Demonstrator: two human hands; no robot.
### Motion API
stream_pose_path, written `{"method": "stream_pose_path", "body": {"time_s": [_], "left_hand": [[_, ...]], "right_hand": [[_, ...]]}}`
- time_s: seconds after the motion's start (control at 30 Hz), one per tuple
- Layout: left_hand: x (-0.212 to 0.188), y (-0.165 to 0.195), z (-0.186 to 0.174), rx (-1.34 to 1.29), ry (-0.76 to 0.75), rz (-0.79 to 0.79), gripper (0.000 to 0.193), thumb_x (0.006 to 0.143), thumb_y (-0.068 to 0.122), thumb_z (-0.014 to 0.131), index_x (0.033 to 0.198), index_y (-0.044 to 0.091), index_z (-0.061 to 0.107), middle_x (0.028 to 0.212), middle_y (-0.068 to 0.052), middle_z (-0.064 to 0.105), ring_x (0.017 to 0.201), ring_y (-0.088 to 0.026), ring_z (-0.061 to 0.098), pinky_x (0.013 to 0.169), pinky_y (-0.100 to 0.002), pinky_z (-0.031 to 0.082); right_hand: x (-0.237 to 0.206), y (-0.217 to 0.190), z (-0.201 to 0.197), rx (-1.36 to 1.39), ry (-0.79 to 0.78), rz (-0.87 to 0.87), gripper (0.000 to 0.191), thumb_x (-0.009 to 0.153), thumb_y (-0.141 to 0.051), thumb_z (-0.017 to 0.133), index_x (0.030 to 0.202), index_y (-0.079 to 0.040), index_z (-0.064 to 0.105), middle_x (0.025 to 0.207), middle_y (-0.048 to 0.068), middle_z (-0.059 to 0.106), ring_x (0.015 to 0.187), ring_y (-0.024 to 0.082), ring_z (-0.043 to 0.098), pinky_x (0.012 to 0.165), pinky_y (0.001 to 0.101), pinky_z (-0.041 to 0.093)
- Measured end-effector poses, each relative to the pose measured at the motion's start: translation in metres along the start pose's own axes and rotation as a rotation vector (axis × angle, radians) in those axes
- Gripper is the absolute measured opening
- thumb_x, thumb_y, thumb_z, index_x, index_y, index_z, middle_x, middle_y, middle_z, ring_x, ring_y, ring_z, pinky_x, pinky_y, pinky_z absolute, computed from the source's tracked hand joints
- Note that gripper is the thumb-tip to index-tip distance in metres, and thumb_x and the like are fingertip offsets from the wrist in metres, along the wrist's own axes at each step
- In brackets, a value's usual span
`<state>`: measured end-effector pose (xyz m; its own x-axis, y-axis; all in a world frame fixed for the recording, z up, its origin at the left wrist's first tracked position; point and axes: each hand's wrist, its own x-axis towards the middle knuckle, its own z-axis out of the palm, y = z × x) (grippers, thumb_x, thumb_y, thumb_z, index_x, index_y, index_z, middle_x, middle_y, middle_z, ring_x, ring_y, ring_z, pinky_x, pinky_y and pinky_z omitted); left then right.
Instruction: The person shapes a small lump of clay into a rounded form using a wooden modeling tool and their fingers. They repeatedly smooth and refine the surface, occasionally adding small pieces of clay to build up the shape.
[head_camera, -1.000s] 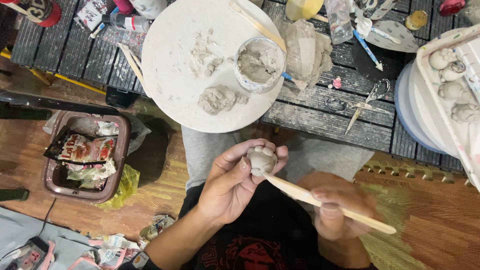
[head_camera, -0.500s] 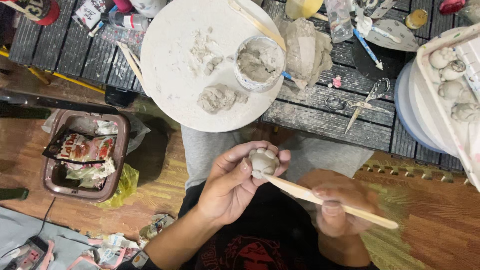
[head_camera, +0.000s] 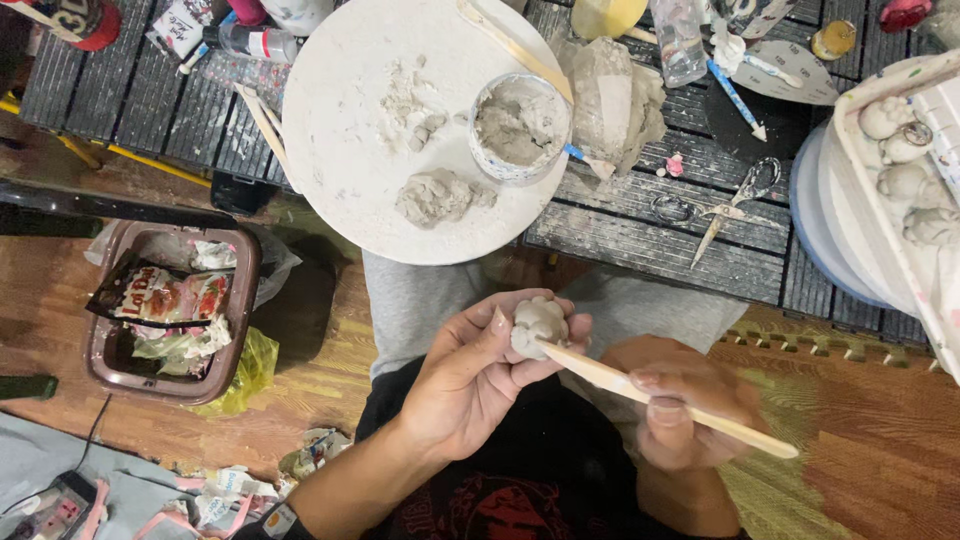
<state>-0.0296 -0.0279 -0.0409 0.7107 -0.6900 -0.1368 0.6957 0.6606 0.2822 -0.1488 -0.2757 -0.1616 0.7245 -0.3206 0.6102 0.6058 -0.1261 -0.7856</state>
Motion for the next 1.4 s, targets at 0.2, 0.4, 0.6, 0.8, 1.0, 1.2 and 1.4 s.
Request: {"method": "stream_pose_path", "body": {"time_s": [0.2,0.4,0.6,0.8,1.0,1.2,1.4], "left_hand": [[0.0,0.0,-0.003,-0.01,0.031,-0.016,0.045,0.109,0.021,0.049,0.14,-0.011,0.047,0.138,-0.025,0.059,0.137,-0.041,0.056,0.115,-0.049,0.05],[0.0,-0.002,-0.005,-0.031,-0.027,-0.022,0.045,0.112,0.023,0.05,0.139,-0.012,0.048,0.138,-0.026,0.059,0.136,-0.04,0.056,0.116,-0.05,0.05],[-0.001,-0.001,-0.008,0.004,0.002,-0.003,0.045,0.109,0.022,0.053,0.139,-0.011,0.049,0.137,-0.025,0.059,0.136,-0.041,0.058,0.114,-0.05,0.051],[-0.001,-0.003,-0.009,0.0,-0.028,0.025,0.042,0.111,0.021,0.054,0.138,-0.011,0.051,0.137,-0.024,0.059,0.136,-0.041,0.057,0.116,-0.051,0.051],[-0.001,-0.001,-0.007,0.033,0.009,0.025,0.04,0.109,0.019,0.054,0.136,-0.01,0.052,0.136,-0.025,0.06,0.135,-0.041,0.058,0.113,-0.05,0.051],[-0.001,-0.002,-0.007,0.038,0.005,0.04,0.039,0.108,0.019,0.055,0.134,-0.009,0.053,0.135,-0.021,0.061,0.134,-0.038,0.059,0.115,-0.049,0.053],[-0.001,-0.001,-0.011,0.064,0.012,0.031,0.043,0.11,0.024,0.055,0.134,-0.012,0.054,0.131,-0.025,0.062,0.13,-0.039,0.062,0.11,-0.049,0.054]], "right_hand": [[0.019,-0.008,0.011,0.162,0.052,-0.058,0.026,0.106,-0.023,0.063,0.11,0.001,0.071,0.094,0.029,0.073,0.078,0.031,0.078,0.066,0.0417,0.067],[0.023,-0.018,0.021,-0.025,0.002,-0.113,0.021,0.1,-0.013,0.068,0.109,0.006,0.07,0.091,0.027,0.073,0.079,0.024,0.079,0.066,0.0319,0.067],[0.006,0.006,-0.014,0.2,-0.063,-0.231,0.032,0.109,-0.018,0.053,0.114,0.013,0.06,0.097,0.031,0.071,0.093,0.029,0.081,0.074,0.0368,0.07],[-0.006,0.018,-0.024,0.201,-0.195,-0.253,0.048,0.11,-0.025,0.046,0.11,0.021,0.058,0.096,0.034,0.072,0.086,0.02,0.083,0.068,0.0272,0.066],[0.013,-0.008,-0.004,0.001,0.016,-0.125,0.031,0.1,-0.016,0.064,0.097,0.015,0.063,0.089,0.034,0.07,0.079,0.032,0.079,0.06,0.0355,0.066],[0.038,-0.03,0.029,-0.104,-0.031,-0.216,0.026,0.101,-0.019,0.066,0.098,0.007,0.068,0.088,0.023,0.074,0.078,0.025,0.078,0.068,0.0337,0.07],[0.046,-0.055,0.048,-0.177,0.045,-0.118,0.019,0.103,-0.017,0.07,0.099,0.001,0.069,0.085,0.016,0.074,0.07,0.018,0.075,0.064,0.0302,0.066]]}}
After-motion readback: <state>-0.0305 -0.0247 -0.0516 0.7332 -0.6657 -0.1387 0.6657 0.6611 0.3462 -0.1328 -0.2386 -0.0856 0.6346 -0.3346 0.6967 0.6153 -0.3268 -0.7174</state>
